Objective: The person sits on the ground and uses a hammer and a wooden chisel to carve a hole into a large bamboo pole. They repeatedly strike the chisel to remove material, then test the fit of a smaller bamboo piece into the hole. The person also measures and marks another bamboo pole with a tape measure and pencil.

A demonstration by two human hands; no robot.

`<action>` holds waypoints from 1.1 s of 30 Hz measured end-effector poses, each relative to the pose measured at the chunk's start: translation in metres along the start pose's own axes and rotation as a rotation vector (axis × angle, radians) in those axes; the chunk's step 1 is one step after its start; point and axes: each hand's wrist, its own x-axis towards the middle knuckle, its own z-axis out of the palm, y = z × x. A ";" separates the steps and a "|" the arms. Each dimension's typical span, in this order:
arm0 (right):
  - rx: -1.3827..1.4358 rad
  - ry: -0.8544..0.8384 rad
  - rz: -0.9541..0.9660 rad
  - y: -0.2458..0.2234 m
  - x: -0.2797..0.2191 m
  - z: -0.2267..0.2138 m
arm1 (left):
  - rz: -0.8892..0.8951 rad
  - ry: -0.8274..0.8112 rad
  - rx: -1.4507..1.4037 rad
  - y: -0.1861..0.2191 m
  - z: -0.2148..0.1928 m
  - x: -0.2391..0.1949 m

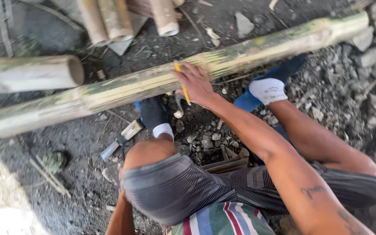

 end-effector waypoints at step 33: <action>-0.408 -0.520 -0.034 0.192 -0.024 -0.110 | -0.036 0.230 0.594 0.045 -0.221 0.137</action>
